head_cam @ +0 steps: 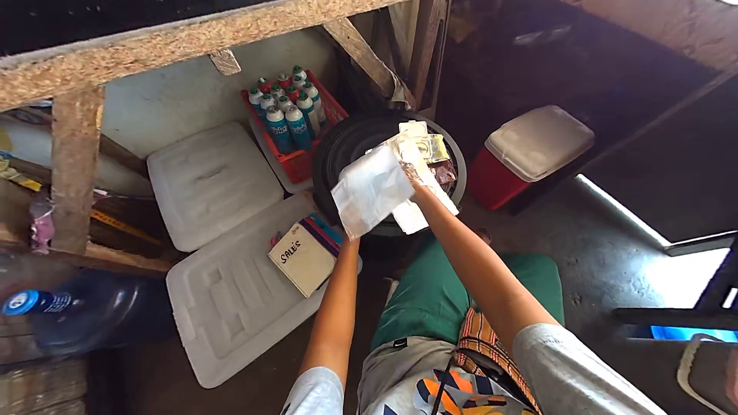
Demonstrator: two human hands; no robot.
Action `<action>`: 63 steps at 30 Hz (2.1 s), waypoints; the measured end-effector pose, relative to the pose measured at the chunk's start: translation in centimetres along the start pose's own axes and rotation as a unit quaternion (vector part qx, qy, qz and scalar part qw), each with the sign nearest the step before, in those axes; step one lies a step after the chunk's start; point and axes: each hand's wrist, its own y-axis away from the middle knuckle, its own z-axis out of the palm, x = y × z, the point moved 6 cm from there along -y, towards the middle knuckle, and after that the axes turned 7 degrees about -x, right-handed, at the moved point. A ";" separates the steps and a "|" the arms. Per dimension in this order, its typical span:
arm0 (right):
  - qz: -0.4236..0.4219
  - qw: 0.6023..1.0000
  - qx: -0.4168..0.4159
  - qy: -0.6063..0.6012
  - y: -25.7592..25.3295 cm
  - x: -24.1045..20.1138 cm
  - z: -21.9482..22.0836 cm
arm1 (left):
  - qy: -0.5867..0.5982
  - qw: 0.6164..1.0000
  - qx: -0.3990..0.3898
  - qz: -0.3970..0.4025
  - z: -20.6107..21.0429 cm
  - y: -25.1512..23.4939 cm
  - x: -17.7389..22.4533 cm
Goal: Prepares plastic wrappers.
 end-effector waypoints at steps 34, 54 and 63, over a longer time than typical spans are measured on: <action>-0.313 0.924 0.065 0.212 3.4 -6.0 -2.7 | -0.138 0.942 0.204 0.227 -6.0 -3.3 -1.7; -0.396 0.849 0.136 0.323 4.8 -7.5 -1.8 | -0.169 0.901 0.241 0.317 -5.3 -1.9 0.0; -0.335 0.871 0.178 0.311 4.0 -4.7 -1.5 | -0.026 0.909 0.143 0.390 -6.4 -1.7 0.0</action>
